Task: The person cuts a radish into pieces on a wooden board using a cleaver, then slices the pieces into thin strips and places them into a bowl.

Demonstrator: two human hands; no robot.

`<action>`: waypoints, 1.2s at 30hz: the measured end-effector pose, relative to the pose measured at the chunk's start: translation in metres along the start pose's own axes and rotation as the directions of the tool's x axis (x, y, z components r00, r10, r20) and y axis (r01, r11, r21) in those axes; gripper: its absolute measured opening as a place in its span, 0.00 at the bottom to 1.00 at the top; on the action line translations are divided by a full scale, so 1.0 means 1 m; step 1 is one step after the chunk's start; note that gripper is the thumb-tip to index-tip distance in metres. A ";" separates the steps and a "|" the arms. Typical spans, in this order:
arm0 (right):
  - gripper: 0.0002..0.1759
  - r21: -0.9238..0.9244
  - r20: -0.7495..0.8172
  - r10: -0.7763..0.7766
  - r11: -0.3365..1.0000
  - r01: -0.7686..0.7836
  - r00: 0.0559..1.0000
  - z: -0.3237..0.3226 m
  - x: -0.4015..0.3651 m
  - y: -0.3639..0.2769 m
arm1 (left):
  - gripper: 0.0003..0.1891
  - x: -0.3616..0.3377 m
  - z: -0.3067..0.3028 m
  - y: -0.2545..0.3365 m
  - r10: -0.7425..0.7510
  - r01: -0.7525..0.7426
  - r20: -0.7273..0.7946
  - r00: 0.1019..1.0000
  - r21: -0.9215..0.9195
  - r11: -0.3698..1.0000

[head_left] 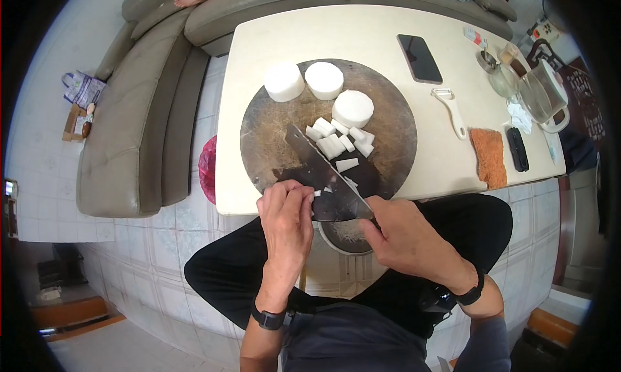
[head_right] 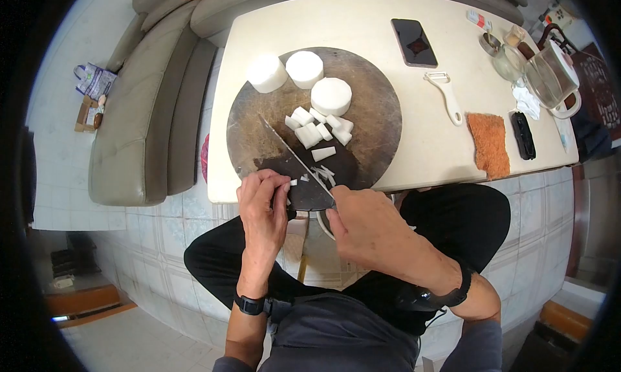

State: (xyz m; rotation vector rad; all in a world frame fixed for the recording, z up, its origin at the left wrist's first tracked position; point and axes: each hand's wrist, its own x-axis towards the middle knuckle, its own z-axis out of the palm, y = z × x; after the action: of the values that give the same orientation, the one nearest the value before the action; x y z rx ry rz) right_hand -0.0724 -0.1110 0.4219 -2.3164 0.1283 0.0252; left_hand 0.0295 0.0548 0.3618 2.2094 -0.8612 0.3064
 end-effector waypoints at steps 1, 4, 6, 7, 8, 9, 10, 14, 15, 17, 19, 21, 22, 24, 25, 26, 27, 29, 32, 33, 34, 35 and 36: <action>0.10 -0.012 -0.020 0.004 1.000 -0.004 1.000 0.000 -0.001 0.000 | 0.06 0.002 -0.001 0.001 0.000 0.000 0.023 1.000 -0.007 1.000; 0.09 -0.022 -0.026 0.016 1.000 -0.016 1.000 -0.003 0.000 0.002 | 0.07 0.007 -0.004 -0.001 0.044 -0.041 0.090 0.995 -0.036 0.999; 0.09 -0.005 -0.020 0.023 1.000 -0.023 1.000 -0.006 -0.001 0.001 | 0.07 0.010 -0.005 -0.004 0.088 -0.080 0.132 0.987 -0.060 0.995; 0.09 0.012 -0.015 0.030 0.999 -0.029 0.999 -0.008 -0.002 0.001 | 0.06 0.011 -0.005 -0.006 0.120 -0.108 0.157 0.980 -0.084 0.991; 0.09 0.012 -0.014 0.028 1.000 -0.028 1.000 -0.010 -0.002 -0.001 | 0.06 0.011 -0.006 -0.008 0.152 -0.134 0.181 0.972 -0.108 0.985; 0.08 0.030 -0.020 0.040 0.999 -0.040 0.999 -0.013 -0.001 -0.003 | 0.06 0.012 -0.007 -0.011 0.150 -0.132 0.180 0.972 -0.106 0.985; 0.08 0.048 -0.026 0.054 0.997 -0.053 0.998 -0.014 -0.001 -0.003 | 0.07 0.013 -0.007 -0.012 0.171 -0.147 0.189 0.967 -0.135 0.980; 0.07 0.002 -0.079 -0.002 1.000 0.002 0.997 -0.012 -0.003 0.006 | 0.10 0.009 -0.005 -0.015 0.147 -0.127 0.111 0.983 -0.169 0.977; 0.07 -0.002 -0.067 -0.022 1.000 0.022 0.997 -0.012 -0.004 0.007 | 0.10 0.006 -0.006 -0.014 0.146 -0.126 0.111 0.983 -0.170 0.977; 0.06 -0.003 -0.053 -0.041 0.999 0.041 0.998 -0.010 -0.005 0.007 | 0.10 0.002 -0.010 -0.012 0.171 -0.154 0.122 0.978 -0.135 0.979; 0.06 -0.011 0.013 -0.105 0.994 0.105 0.994 -0.007 -0.006 0.007 | 0.10 -0.002 -0.009 -0.011 0.186 -0.175 0.113 0.976 -0.102 0.979; 0.07 -0.032 0.020 -0.148 0.988 0.148 0.989 -0.005 -0.006 0.007 | 0.10 -0.006 -0.008 -0.010 0.204 -0.197 0.106 0.973 -0.070 0.978; 0.07 -0.055 0.028 -0.192 0.980 0.193 0.981 -0.005 -0.006 0.007 | 0.11 -0.007 -0.007 -0.010 0.210 -0.206 0.096 0.973 -0.057 0.977; 0.07 -0.099 0.044 -0.215 0.971 0.218 0.976 -0.005 -0.005 0.007 | 0.11 -0.008 -0.006 -0.010 0.218 -0.215 0.085 0.972 -0.040 0.976; 0.07 -0.141 0.062 -0.237 0.960 0.243 0.970 -0.005 -0.004 0.006 | 0.11 -0.009 -0.005 -0.010 0.218 -0.216 0.062 0.974 -0.037 0.976; 0.07 -0.139 0.062 -0.236 0.960 0.243 0.970 -0.005 -0.004 0.007 | 0.11 -0.010 -0.005 -0.010 0.217 -0.216 0.039 0.975 -0.035 0.976; 0.08 -0.144 0.076 -0.256 0.954 0.265 0.964 -0.006 -0.003 0.007 | 0.11 -0.011 -0.004 -0.010 0.217 -0.215 0.040 0.975 -0.036 0.976; 0.08 -0.148 0.094 -0.274 0.947 0.286 0.957 -0.008 -0.003 0.007 | 0.11 -0.012 -0.004 -0.011 0.213 -0.212 0.041 0.976 -0.026 0.977; 0.09 -0.201 0.168 -0.262 0.935 0.293 0.950 -0.011 0.000 0.005 | 0.12 -0.015 -0.005 -0.015 0.213 -0.211 0.056 0.976 -0.039 0.977; 0.09 -0.218 0.182 -0.266 0.928 0.303 0.947 -0.013 0.001 0.004 | 0.12 -0.015 -0.005 -0.015 0.212 -0.210 0.056 0.976 -0.039 0.977; 0.10 -0.234 0.196 -0.270 0.921 0.312 0.943 -0.014 0.001 0.003 | 0.12 -0.014 -0.005 -0.015 0.213 -0.211 0.060 0.975 -0.039 0.977; 0.10 -0.234 0.197 -0.269 0.921 0.311 0.943 -0.014 0.001 0.002 | 0.12 -0.014 -0.005 -0.015 0.215 -0.213 0.063 0.975 -0.039 0.976; 0.11 -0.258 0.220 -0.256 0.915 0.309 0.941 -0.014 0.002 -0.001 | 0.12 -0.014 -0.005 -0.014 0.214 -0.212 0.064 0.975 -0.039 0.976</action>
State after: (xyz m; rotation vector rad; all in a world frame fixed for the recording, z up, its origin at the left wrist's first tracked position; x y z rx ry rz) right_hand -0.0712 -0.1212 0.4320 -2.5888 -0.3283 0.1158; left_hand 0.0291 0.0720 0.3509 2.1106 -1.1362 0.3188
